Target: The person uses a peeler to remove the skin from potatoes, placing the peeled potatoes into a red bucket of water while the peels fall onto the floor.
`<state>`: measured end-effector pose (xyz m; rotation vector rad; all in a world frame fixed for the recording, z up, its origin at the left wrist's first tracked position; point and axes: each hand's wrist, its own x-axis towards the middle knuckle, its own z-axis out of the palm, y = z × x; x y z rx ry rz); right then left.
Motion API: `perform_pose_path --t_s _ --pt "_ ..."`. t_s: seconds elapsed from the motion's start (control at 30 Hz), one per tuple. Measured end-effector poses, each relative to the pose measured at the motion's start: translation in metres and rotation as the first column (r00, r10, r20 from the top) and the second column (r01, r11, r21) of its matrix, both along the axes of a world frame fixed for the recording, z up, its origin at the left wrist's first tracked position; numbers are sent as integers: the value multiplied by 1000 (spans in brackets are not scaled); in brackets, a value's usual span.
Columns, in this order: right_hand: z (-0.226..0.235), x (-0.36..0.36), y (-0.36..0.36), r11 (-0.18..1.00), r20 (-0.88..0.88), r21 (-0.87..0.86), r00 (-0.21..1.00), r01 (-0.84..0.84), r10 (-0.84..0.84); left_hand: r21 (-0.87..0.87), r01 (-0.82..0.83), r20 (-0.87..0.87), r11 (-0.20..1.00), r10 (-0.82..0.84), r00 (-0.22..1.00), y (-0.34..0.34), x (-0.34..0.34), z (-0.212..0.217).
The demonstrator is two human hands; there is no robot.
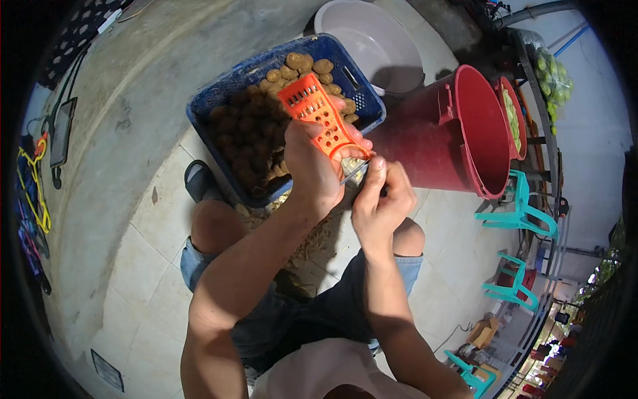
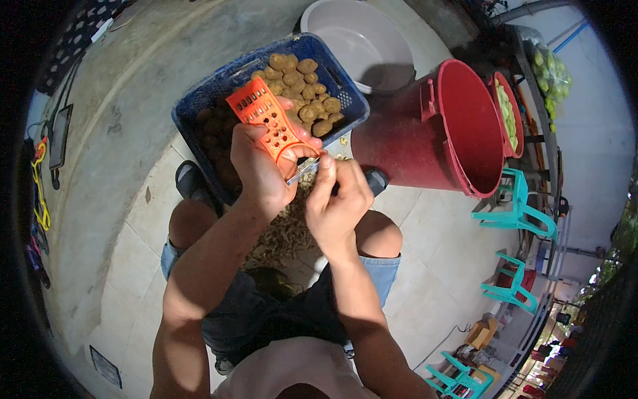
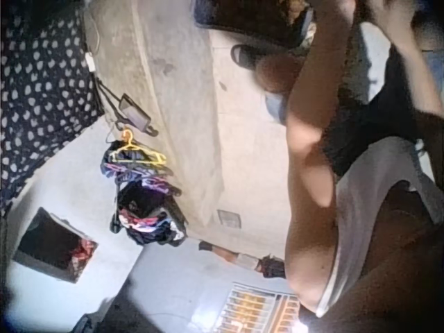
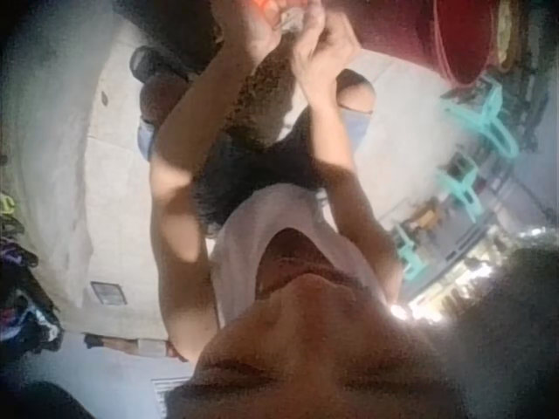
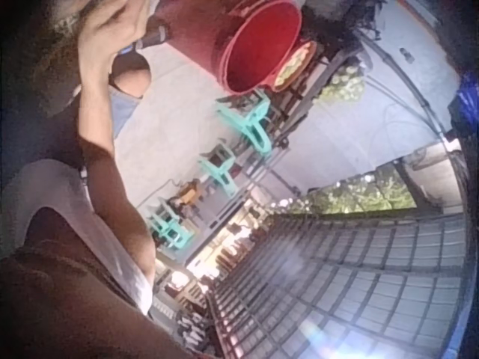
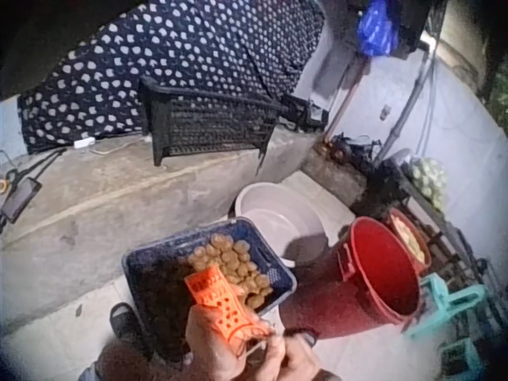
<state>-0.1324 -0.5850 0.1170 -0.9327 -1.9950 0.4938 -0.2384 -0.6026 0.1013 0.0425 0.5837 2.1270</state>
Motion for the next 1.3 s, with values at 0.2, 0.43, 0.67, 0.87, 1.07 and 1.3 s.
perform_pose_path --t_s 0.2,0.43,0.67,0.87,1.07,1.3 --pt "-8 1 -5 997 11 42 998 -60 60 13 7 28 1000 -7 1000 1 1 0" --pt "-7 0 -9 994 -3 48 995 -103 103 0 3 41 1000 -3 999 0 1 1" --pt "-6 3 -8 995 55 54 995 -83 80 1 -7 8 1000 7 1000 -1 2 -3" --pt "-2 5 10 998 50 7 997 62 -62 -6 6 4 1000 -6 1000 1 3 1" --pt "-2 1 -5 998 34 27 998 -51 50 -4 4 11 1000 -4 1000 -1 1 2" --pt "-2 2 -5 998 51 33 998 -48 47 -16 -7 -22 1000 6 1000 0 2 -1"
